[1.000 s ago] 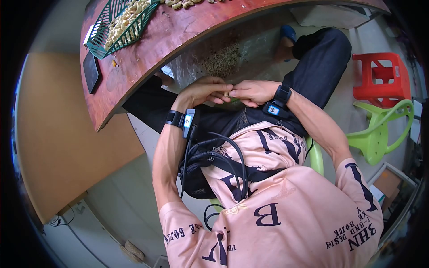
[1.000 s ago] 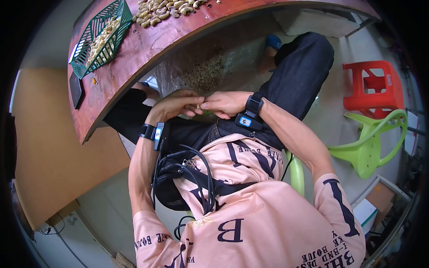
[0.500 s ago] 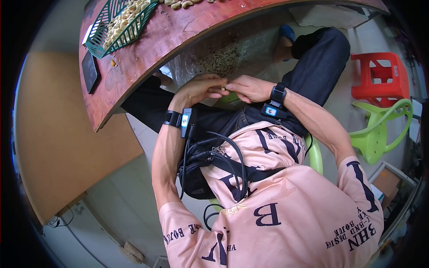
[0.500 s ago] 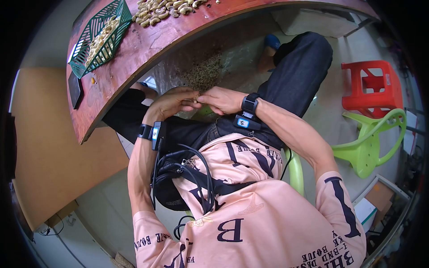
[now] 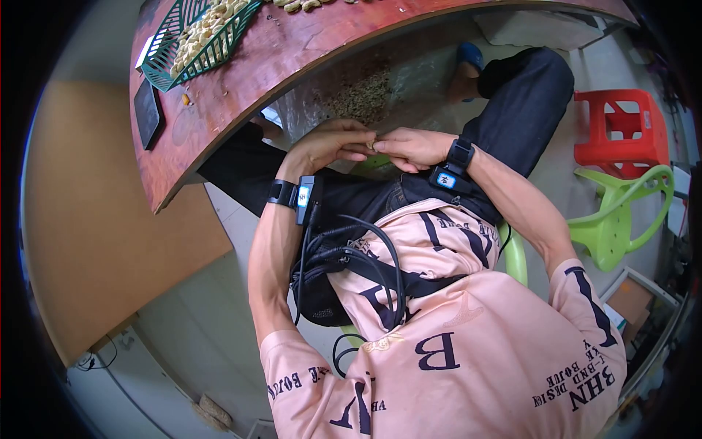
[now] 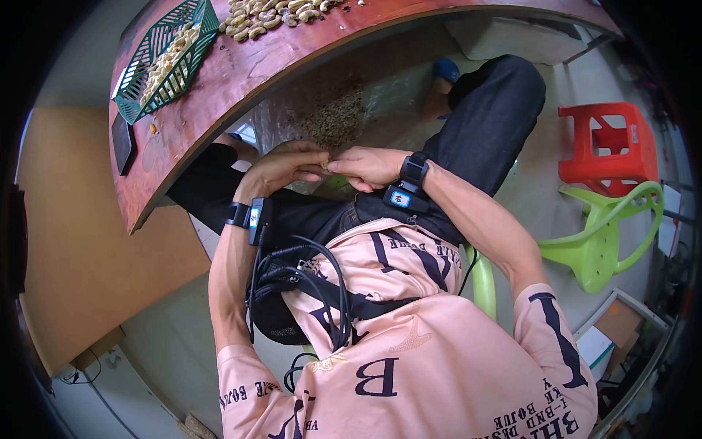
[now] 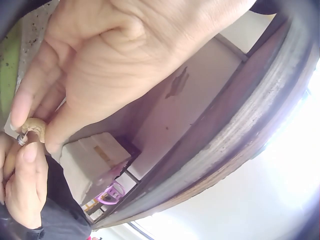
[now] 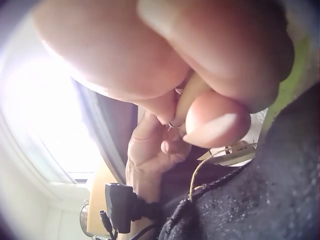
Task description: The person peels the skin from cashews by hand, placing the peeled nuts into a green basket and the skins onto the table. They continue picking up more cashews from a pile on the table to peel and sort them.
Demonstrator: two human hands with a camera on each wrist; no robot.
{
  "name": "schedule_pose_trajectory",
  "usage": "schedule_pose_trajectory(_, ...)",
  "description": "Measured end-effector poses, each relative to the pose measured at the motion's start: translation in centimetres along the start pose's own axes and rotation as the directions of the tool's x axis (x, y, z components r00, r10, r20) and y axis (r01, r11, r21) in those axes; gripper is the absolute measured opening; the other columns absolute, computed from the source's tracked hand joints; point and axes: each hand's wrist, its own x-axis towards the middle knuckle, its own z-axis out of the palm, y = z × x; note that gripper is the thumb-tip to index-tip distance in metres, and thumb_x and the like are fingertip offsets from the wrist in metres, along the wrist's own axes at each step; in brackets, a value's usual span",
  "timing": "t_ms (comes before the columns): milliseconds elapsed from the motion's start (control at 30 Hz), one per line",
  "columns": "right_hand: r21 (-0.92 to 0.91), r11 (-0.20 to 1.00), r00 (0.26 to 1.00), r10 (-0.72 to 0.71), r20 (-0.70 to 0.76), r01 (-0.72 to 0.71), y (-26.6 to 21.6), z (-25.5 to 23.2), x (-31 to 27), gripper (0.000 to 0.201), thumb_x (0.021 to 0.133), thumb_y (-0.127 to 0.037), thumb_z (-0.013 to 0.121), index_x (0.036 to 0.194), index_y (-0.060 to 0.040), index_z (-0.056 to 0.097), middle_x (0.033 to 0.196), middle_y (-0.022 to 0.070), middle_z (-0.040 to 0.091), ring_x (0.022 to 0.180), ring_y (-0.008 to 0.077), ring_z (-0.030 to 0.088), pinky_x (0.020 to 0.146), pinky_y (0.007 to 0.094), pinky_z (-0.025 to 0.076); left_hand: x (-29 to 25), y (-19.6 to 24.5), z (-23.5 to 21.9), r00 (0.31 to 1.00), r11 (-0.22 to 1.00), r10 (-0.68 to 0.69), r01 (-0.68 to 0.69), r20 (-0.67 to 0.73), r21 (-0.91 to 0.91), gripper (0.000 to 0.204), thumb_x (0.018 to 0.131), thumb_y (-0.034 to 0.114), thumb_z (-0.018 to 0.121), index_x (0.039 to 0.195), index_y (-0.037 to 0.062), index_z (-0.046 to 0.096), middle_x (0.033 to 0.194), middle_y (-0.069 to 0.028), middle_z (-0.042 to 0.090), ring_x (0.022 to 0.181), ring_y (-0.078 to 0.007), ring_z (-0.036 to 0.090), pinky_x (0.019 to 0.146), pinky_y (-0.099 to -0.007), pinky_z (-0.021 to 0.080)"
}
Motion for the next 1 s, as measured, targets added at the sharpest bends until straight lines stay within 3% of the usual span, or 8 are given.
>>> schedule_pose_trajectory(267,-0.084,0.995,0.999,-0.048,0.019,0.049,0.6,-0.1,0.3,0.047,0.1,-0.042,0.036,0.093,-0.0012,0.058,0.048,0.0012,0.049,0.041,0.0111,0.044,0.043,0.028,0.034,-0.2,0.2,0.2,0.999,0.998,-0.036,0.036,-0.002,0.044,0.036,0.088,0.028,0.068,0.111,0.0022,0.059,0.103,-0.0059,0.064,0.094,-0.0138,0.064,0.077,-0.0229,0.053)
schedule_pose_trajectory(367,-0.143,0.974,0.984,-0.179,-0.026,0.173,0.6,0.2,0.5,0.046,0.101,-0.04,0.037,0.097,-0.0005,0.059,0.048,0.0022,0.049,0.043,0.0119,0.046,0.046,0.0291,0.037,-0.1,0.2,0.3,0.999,0.997,-0.047,0.048,-0.017,0.053,0.038,0.089,0.029,0.067,0.113,0.0015,0.057,0.106,-0.0071,0.063,0.095,-0.0151,0.065,0.077,-0.0225,0.053)
schedule_pose_trajectory(467,-0.171,0.969,0.979,-0.193,-0.066,0.179,0.1,0.2,0.3,0.046,0.101,-0.039,0.036,0.099,0.0008,0.058,0.049,0.0033,0.049,0.044,0.0127,0.048,0.049,0.03,0.039,-0.1,0.5,0.4,0.998,0.997,-0.051,0.053,-0.038,0.057,0.04,0.09,0.03,0.065,0.115,0.0008,0.056,0.108,-0.0082,0.063,0.096,-0.0163,0.066,0.076,-0.0216,0.053)
schedule_pose_trajectory(667,-0.196,0.964,0.976,-0.199,-0.088,0.179,0.2,0.2,0.7,0.046,0.101,-0.039,0.036,0.104,0.0009,0.059,0.049,0.0036,0.049,0.044,0.0136,0.048,0.049,0.0304,0.039,0.1,0.4,0.3,0.997,0.998,-0.058,0.06,-0.045,0.032,0.04,0.092,0.032,0.062,0.116,0.0003,0.055,0.108,-0.0079,0.064,0.095,-0.0154,0.067,0.073,-0.0198,0.052)
schedule_pose_trajectory(867,-0.132,0.98,0.982,-0.161,-0.1,0.148,1.1,-0.2,1.3,0.046,0.101,-0.041,0.036,0.102,-0.0005,0.059,0.05,0.003,0.049,0.043,0.0128,0.046,0.047,0.0291,0.038,0.1,0.1,0.1,0.998,0.998,-0.054,0.053,-0.043,-0.025,0.039,0.093,0.033,0.061,0.115,0.0003,0.056,0.105,-0.0071,0.064,0.092,-0.014,0.067,0.073,-0.0189,0.052)
schedule_pose_trajectory(967,-0.034,0.997,0.993,-0.077,-0.087,0.074,0.6,-0.2,1.1,0.048,0.101,-0.042,0.036,0.099,-0.0001,0.059,0.049,0.0024,0.048,0.043,0.0122,0.046,0.045,0.029,0.036,0.2,0.2,0.3,0.998,0.998,-0.053,0.052,-0.03,-0.022,0.038,0.094,0.032,0.06,0.114,0.0006,0.056,0.104,-0.006,0.064,0.092,-0.0137,0.067,0.073,-0.0184,0.051)
schedule_pose_trajectory(1000,-0.057,0.992,0.988,-0.121,-0.097,0.116,0.2,0.0,0.7,0.048,0.101,-0.043,0.036,0.098,-0.0001,0.059,0.049,0.0021,0.048,0.042,0.0116,0.045,0.044,0.0284,0.035,0.0,0.3,0.5,0.998,0.999,-0.052,0.052,-0.032,-0.01,0.037,0.094,0.032,0.059,0.113,0.0006,0.056,0.104,-0.0056,0.064,0.092,-0.0139,0.066,0.073,-0.0184,0.05)
